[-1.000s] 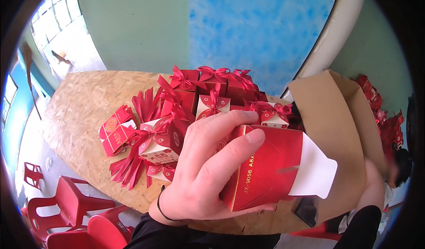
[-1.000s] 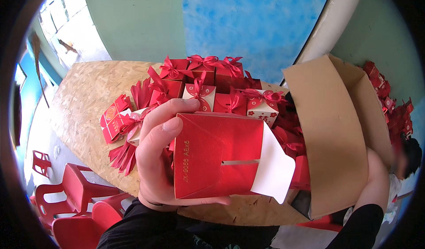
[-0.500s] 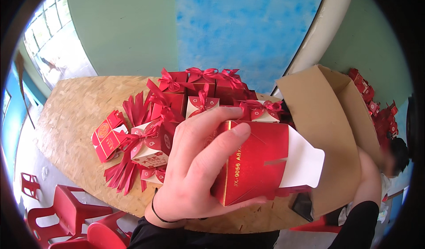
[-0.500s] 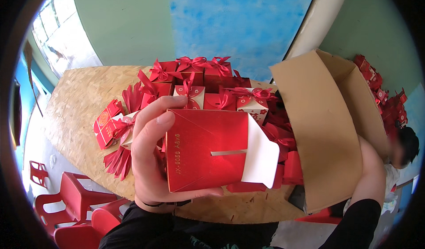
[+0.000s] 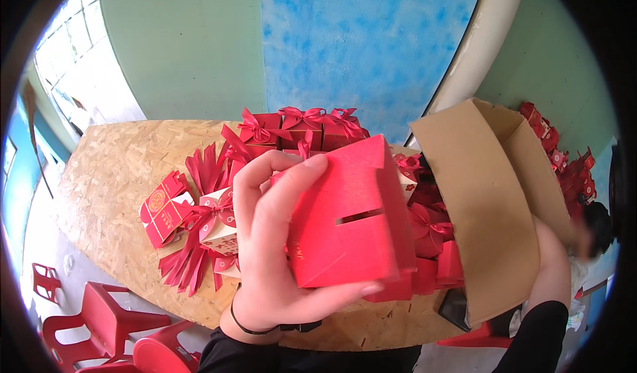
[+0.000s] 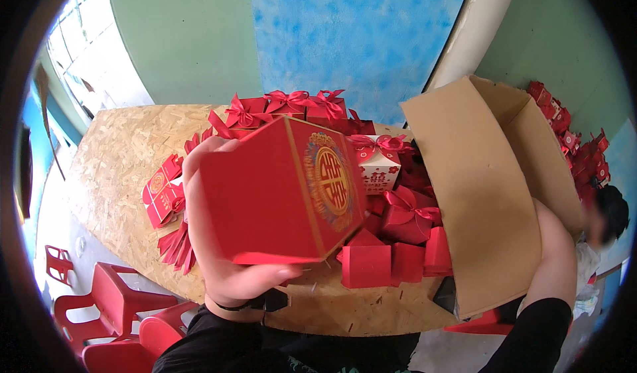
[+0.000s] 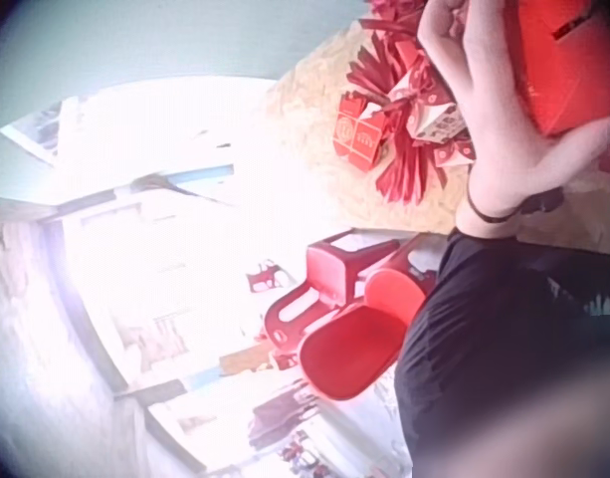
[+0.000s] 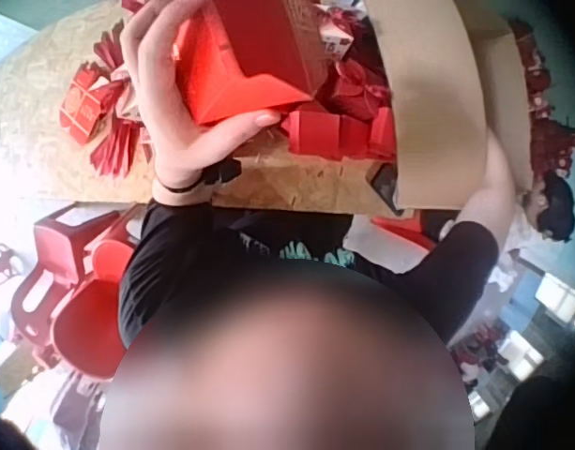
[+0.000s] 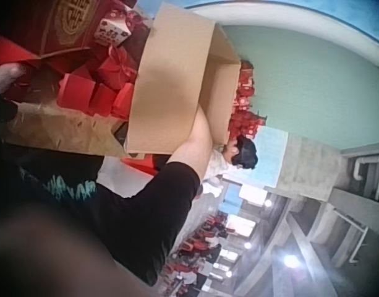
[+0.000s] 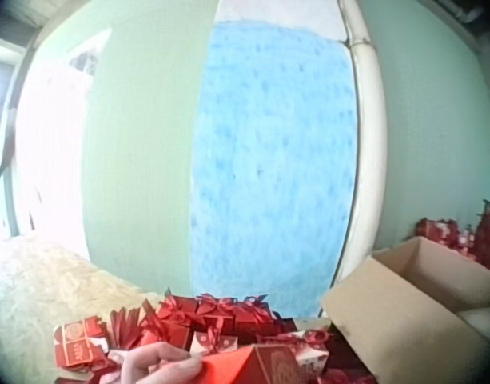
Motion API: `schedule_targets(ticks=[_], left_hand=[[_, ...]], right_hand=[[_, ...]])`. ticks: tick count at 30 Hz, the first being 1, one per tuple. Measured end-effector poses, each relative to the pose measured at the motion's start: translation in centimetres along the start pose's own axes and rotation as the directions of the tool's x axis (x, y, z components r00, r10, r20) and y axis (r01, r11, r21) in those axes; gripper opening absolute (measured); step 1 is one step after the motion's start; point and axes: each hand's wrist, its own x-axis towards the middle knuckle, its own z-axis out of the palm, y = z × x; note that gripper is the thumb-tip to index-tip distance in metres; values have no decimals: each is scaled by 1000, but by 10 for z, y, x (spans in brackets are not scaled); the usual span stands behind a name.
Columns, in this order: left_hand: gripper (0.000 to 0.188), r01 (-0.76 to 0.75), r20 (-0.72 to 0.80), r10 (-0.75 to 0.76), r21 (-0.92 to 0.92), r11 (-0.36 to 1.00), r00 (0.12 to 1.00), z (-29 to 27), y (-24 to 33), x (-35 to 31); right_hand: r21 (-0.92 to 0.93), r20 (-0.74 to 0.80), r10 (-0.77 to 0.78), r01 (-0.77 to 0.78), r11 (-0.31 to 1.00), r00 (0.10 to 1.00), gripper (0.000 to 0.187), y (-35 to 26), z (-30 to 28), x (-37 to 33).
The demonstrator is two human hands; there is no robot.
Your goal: The person assembles a red cardboard gift box by folding the base, inserting a green item from a larger container, and then tying a red ribbon around the top in a bow.
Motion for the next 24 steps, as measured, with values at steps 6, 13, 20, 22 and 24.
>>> schedule_targets(ticks=[6,13,20,22,24], left_hand=[[118,-119,52,114,91,989,992,6,-5,2],[117,-109,96,104,56,992,990,13,-5,1],[113,-122,88,124,-28,992,988,25,-1,3],[113,-127,92,127,-12,992,988,25,4,1],[109,-145,72,146,-10,989,987,25,5,1]], right_hand=[[101,-52,-29,34,994,998,19,-20,-48,2],[312,-582,-267,515,799,768,29,-156,-228,-140],[-232,-458,-888,970,74,-42,46,-309,-202,-310],[-313,-517,-849,947,68,-110,54,-325,-196,-318],[-328,-535,-836,942,70,-125,51,-331,-191,-316]])
